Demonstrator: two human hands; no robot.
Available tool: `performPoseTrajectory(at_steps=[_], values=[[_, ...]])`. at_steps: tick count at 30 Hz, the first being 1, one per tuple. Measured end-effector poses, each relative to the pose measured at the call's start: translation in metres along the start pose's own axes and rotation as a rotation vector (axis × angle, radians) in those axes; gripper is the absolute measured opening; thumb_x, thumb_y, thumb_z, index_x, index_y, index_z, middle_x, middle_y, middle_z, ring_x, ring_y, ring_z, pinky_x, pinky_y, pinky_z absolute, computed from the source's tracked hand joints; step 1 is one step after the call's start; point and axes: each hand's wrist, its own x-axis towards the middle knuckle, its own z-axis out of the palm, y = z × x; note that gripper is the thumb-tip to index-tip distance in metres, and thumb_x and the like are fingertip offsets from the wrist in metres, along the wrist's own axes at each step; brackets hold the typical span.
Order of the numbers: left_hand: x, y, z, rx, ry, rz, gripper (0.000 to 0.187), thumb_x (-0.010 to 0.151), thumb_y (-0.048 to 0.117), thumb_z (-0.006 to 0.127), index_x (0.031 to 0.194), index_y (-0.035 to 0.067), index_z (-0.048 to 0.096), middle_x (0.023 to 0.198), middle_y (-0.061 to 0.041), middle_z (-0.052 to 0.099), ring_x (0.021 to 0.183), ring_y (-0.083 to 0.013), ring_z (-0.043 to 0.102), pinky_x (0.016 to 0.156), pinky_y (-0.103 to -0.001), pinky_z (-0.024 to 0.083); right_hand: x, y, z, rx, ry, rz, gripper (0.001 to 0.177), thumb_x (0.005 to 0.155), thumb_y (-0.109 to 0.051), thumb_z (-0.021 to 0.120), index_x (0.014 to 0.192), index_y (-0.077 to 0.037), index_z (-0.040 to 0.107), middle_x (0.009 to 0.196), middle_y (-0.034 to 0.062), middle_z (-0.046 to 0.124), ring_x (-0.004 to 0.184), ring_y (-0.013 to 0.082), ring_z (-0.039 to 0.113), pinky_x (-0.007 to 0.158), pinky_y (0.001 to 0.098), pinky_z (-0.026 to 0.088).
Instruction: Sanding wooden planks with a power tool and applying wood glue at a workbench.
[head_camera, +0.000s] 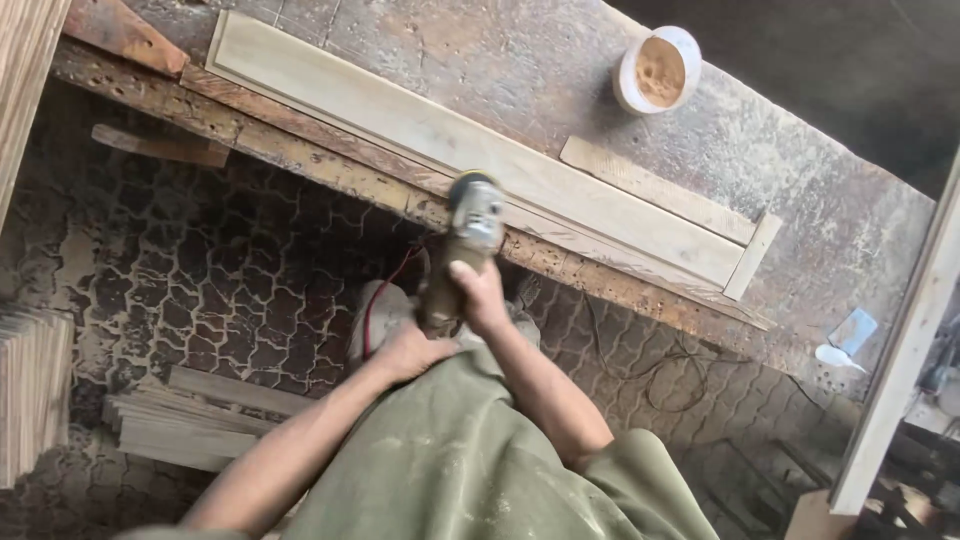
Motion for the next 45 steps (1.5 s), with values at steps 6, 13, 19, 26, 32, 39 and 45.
performPoseTrajectory(at_steps=[6,13,19,26,32,39,45], values=[[0.01,0.059,0.001,0.105,-0.608,0.246,0.063,0.07,0.035,0.076,0.124,0.006,0.062,0.124,-0.026,0.068,0.127,-0.0448,0.059,0.105,-0.056,0.049,-0.049,0.013,-0.132,-0.013,0.432,-0.079,0.051,0.086,-0.027,0.081,0.124,-0.003,0.057,0.108,0.0172,0.067,0.091,0.0286,0.067,0.074,0.0503,0.059],[0.002,0.12,0.132,0.323,-1.324,0.535,0.032,0.065,0.024,0.086,0.089,0.006,0.074,0.087,-0.017,0.075,0.09,-0.0293,0.071,0.074,-0.044,0.058,-0.153,-0.099,-0.157,0.344,-0.008,-0.518,0.101,0.089,-0.05,0.073,0.158,-0.001,0.019,0.143,0.0374,0.047,0.134,0.0494,0.052,0.107,0.0525,0.05],[0.018,0.121,0.194,0.883,-1.122,0.923,0.054,0.073,0.045,0.08,0.112,0.011,0.065,0.112,-0.021,0.074,0.11,-0.0426,0.069,0.093,-0.058,0.057,-0.193,-0.098,-0.217,-0.003,0.888,-0.303,0.039,0.08,-0.017,0.083,0.111,-0.005,0.063,0.09,0.0088,0.063,0.084,0.0214,0.066,0.074,0.0385,0.059],[0.199,0.084,0.106,0.985,-0.028,0.884,0.03,0.083,0.034,0.07,0.098,0.008,0.072,0.109,-0.018,0.065,0.108,-0.0413,0.066,0.085,-0.055,0.059,-0.159,-0.024,-0.428,-0.604,1.08,0.248,0.062,0.074,-0.053,0.094,0.106,-0.004,0.073,0.099,0.0247,0.072,0.098,0.0362,0.07,0.086,0.051,0.055],[0.263,0.146,0.004,1.218,0.429,0.789,0.093,0.059,0.073,0.084,0.12,0.004,0.068,0.128,-0.027,0.053,0.134,-0.0464,0.041,0.105,-0.068,0.036,-0.105,-0.049,-0.544,-0.952,1.215,0.313,0.085,0.083,-0.055,0.092,0.133,0.001,0.053,0.127,0.0335,0.063,0.124,0.045,0.059,0.109,0.0534,0.044],[0.289,0.199,-0.024,1.269,0.01,0.325,0.072,0.059,0.066,0.086,0.103,0.01,0.075,0.1,-0.013,0.07,0.093,-0.0348,0.064,0.086,-0.053,0.053,-0.054,-0.075,-0.581,-1.241,1.287,0.214,0.076,0.103,-0.047,0.082,0.127,0.011,0.04,0.114,0.0362,0.057,0.099,0.0517,0.063,0.087,0.0568,0.05],[0.284,0.239,-0.009,1.436,-0.154,0.282,0.077,0.056,0.076,0.084,0.106,0.018,0.076,0.101,-0.002,0.076,0.093,-0.0244,0.071,0.087,-0.04,0.056,-0.058,-0.096,-0.579,-1.024,1.195,0.272,0.079,0.1,-0.042,0.076,0.134,0.016,0.036,0.122,0.0407,0.054,0.108,0.0537,0.059,0.095,0.0557,0.045]])
